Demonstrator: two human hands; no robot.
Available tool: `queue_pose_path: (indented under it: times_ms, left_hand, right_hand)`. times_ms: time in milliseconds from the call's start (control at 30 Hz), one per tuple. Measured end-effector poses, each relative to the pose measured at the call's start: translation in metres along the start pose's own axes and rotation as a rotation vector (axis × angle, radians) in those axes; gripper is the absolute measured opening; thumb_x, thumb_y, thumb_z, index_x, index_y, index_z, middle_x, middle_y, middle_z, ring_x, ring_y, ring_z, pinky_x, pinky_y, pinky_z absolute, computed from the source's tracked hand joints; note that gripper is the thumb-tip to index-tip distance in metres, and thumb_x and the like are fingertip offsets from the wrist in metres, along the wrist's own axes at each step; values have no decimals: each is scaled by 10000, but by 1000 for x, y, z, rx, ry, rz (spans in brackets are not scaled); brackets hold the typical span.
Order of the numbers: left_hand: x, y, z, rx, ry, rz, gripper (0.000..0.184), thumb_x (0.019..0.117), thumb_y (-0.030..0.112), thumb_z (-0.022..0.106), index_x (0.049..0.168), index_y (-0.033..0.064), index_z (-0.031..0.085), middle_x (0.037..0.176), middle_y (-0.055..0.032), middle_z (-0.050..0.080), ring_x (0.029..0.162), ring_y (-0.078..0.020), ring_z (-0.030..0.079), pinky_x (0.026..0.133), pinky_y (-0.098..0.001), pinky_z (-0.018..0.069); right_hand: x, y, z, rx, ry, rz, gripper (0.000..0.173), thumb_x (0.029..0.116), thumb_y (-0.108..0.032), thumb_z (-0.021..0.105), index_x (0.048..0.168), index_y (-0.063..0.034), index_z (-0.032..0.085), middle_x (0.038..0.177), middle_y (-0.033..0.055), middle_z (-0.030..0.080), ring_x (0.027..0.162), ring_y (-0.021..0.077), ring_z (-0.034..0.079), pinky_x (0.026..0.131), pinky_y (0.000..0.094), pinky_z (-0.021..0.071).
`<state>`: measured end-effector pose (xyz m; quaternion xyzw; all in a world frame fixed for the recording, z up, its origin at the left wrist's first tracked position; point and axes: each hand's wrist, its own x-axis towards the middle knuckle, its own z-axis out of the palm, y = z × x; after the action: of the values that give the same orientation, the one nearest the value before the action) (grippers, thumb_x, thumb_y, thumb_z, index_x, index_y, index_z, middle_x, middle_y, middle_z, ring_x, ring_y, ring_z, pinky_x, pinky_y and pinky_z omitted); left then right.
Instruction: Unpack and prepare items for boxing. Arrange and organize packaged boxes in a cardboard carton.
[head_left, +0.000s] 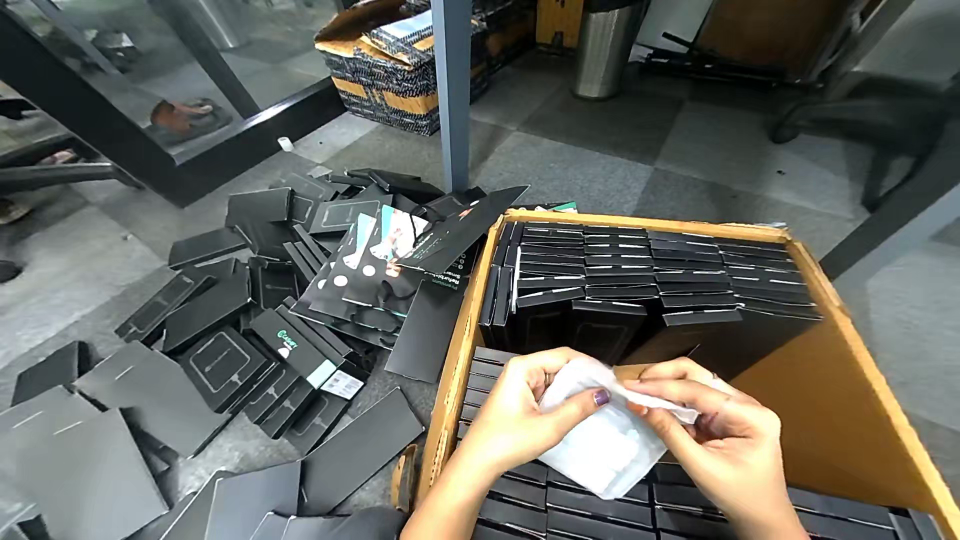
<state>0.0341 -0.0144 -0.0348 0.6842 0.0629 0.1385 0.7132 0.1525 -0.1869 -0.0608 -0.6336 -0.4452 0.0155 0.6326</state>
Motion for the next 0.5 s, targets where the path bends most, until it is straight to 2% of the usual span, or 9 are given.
queue_pose_path:
  times_ms: [100,200,333,500]
  left_hand:
    - [0,-2,0,73,13,32,128,919,33,683,1032,57,738,832,6,726,689,-14,658,619,-161,543]
    - [-1,-1,2,141,63,33,169,870,14,661,992,84,754,820,14,733,682,-20,667,599,-182,548]
    - [-2,-1,3,199,115,78,172,859,-9,660,960,94,753,814,17,736,669,-15,666,582,-173,543]
    - [-1,0,1,167,131,41,167,853,-43,680,941,86,738,770,10,718,630,-15,645,557,-161,525]
  right_hand:
    - [-1,0,4,-87,18,-136,162,892,-137,719,1024,-190,796,997,-68,703,824,-47,637,685,78,530]
    - [-5,-1,8,-234,52,-309,119,936,-138,686,1027,-158,760,1003,-31,699,916,-3,653,790,122,540]
    - [-10,-3,8,-386,-2,-435,147,995,-142,607,1086,-145,722,1002,9,668,893,41,629,771,127,504]
    - [-9,-2,7,-448,-75,-490,153,998,-124,589,1079,-142,718,963,24,673,809,81,585,697,151,454]
